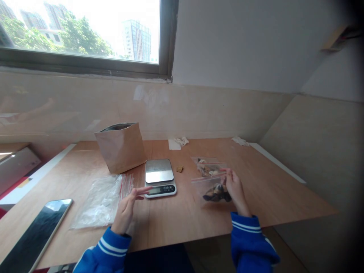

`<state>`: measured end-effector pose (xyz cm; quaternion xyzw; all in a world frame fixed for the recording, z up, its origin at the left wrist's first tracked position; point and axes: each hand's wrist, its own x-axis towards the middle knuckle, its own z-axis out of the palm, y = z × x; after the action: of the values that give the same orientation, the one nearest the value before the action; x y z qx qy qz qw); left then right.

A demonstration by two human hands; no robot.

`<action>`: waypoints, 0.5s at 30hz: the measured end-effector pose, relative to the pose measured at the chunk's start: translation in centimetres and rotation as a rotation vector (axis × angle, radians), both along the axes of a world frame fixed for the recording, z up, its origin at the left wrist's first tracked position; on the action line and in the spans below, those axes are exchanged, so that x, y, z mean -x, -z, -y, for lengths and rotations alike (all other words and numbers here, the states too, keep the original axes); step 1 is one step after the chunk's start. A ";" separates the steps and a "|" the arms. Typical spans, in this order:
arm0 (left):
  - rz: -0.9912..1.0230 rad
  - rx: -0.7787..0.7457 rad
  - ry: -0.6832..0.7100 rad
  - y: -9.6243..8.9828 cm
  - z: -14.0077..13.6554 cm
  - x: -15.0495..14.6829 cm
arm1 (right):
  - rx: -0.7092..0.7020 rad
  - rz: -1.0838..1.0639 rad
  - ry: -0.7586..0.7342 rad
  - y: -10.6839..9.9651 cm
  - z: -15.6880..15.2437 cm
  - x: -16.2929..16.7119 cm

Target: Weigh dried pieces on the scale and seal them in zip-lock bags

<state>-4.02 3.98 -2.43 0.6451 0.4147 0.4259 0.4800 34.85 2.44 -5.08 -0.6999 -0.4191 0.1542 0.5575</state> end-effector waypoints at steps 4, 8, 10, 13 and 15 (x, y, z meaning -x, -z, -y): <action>0.010 -0.140 -0.326 -1.2 -1.7 3.1 | 0.242 0.274 0.346 0.6 -1.1 -3.6; -0.173 -0.304 -0.685 -0.7 -5.3 5.9 | 0.134 0.592 0.573 2.4 -0.8 -1.4; -0.310 -0.333 -0.772 0.2 -8.0 7.4 | 0.103 0.718 0.449 3.6 -0.5 0.6; -0.370 -0.267 -0.747 1.9 -12.0 9.2 | 0.212 0.813 0.278 5.3 -0.4 2.5; -0.308 -0.223 -0.687 2.9 -14.1 9.9 | 0.267 0.824 0.243 5.6 -0.7 3.0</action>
<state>-13.96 18.08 -5.33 0.5733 0.6247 0.5026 0.1687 31.89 3.14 -10.71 -0.8127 -0.4975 -0.1513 0.2627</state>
